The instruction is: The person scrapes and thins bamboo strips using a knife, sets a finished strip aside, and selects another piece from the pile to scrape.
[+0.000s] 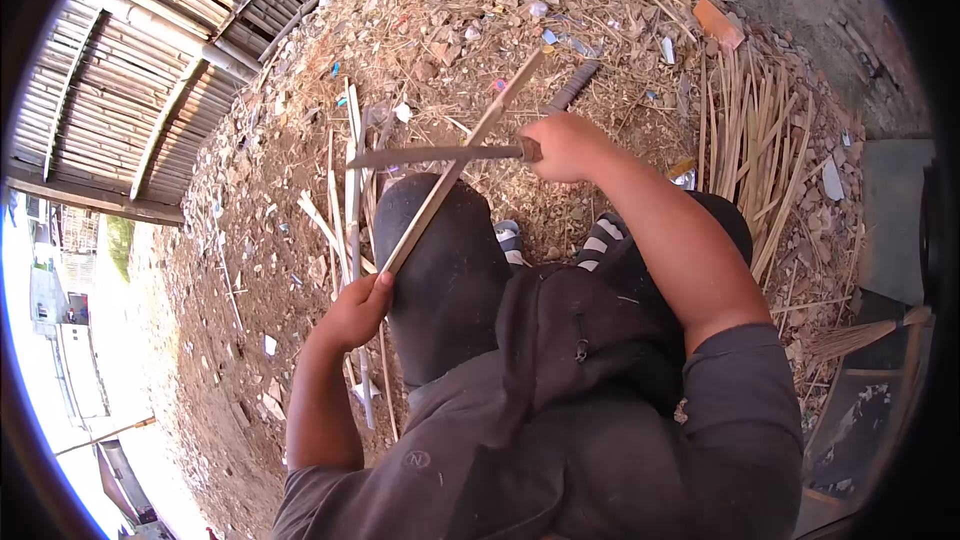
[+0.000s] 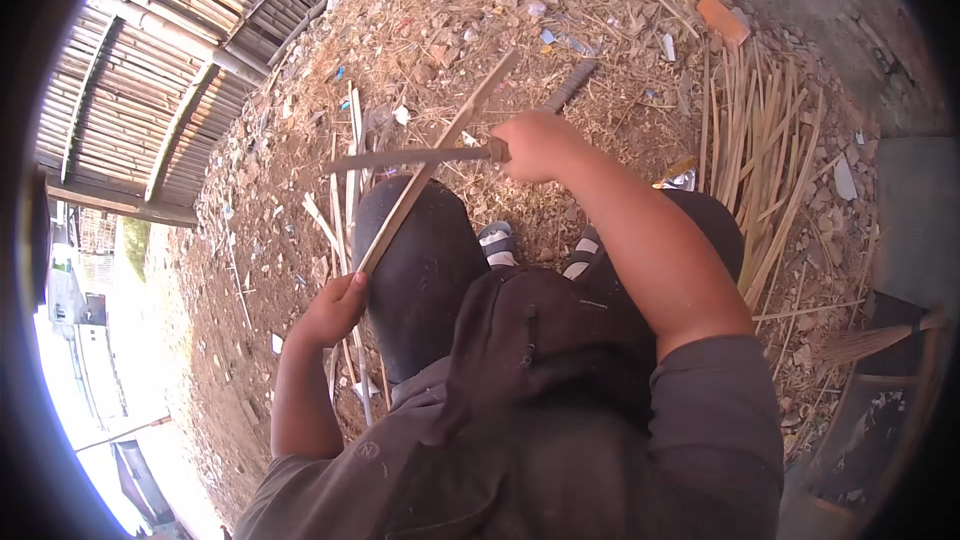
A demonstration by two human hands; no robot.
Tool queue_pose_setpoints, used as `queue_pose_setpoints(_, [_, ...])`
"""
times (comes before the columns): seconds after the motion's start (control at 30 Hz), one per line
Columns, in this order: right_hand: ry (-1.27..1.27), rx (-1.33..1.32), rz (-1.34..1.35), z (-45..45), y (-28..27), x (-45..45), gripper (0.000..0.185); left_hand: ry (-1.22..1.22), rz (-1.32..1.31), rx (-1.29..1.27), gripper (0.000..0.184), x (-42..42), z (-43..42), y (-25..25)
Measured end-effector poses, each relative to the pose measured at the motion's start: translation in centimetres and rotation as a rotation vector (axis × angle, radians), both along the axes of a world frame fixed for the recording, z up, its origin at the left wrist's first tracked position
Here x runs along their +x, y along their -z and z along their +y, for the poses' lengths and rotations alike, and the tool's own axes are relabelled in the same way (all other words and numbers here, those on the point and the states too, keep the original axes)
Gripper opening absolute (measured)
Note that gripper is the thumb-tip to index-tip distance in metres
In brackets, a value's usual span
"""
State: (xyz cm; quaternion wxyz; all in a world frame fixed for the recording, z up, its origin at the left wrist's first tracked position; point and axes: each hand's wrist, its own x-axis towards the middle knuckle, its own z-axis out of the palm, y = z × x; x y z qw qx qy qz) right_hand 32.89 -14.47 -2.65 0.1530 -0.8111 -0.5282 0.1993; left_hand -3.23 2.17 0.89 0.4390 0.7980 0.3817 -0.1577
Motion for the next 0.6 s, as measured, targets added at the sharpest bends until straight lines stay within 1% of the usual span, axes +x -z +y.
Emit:
queue_pose_setpoints(0.03, [0.087,0.024,0.092,0.3,3.0,2.1,0.025,-0.025,0.003,-0.028,0.056,-0.2,-0.2,0.3])
queue_pose_setpoints(0.07, [0.179,0.068,0.159,0.8,4.0,4.0,0.025,-0.043,-0.02,-0.037,0.056,0.3,0.3,0.4])
queue_pose_setpoints(0.1, [0.184,0.022,0.171,0.6,2.4,3.6,0.027,-0.047,-0.003,-0.018,0.055,0.2,0.5,0.5])
queue_pose_setpoints(0.2, [0.159,0.201,0.13,0.2,2.2,2.7,0.027,-0.097,-0.008,-0.087,0.055,-0.4,1.0,1.3])
queue_pose_setpoints(0.23, [0.134,0.176,0.068,0.1,1.4,1.6,0.027,-0.087,0.01,-0.086,0.055,-0.4,1.2,1.3])
queue_pose_setpoints(0.33, [-0.049,-0.003,-0.148,0.1,-1.9,-1.5,0.025,-0.036,-0.003,-0.068,0.055,-0.2,1.1,1.2])
queue_pose_setpoints(0.37, [-0.083,0.063,-0.159,-0.2,-2.1,-1.2,0.023,-0.035,-0.039,-0.053,0.054,0.0,1.0,1.3])
queue_pose_setpoints(0.43, [0.081,0.033,0.09,-0.5,1.5,2.6,0.022,-0.044,-0.096,-0.029,0.054,-0.4,0.1,1.3])
queue_pose_setpoints(0.47, [0.173,0.034,0.197,-0.2,2.5,4.5,0.021,-0.041,-0.065,-0.031,0.053,0.0,0.4,0.9])
queue_pose_setpoints(0.5, [0.144,0.076,0.079,-0.3,1.9,4.3,0.021,-0.042,-0.033,-0.033,0.053,0.4,0.5,0.3])
queue_pose_setpoints(0.53, [0.15,0.115,0.089,-0.3,1.6,3.9,0.021,-0.049,0.01,-0.042,0.052,0.3,0.4,-0.1])
queue_pose_setpoints(0.6, [0.177,0.193,0.111,-0.7,0.6,3.0,0.02,-0.059,0.002,-0.033,0.052,-0.3,0.1,0.2])
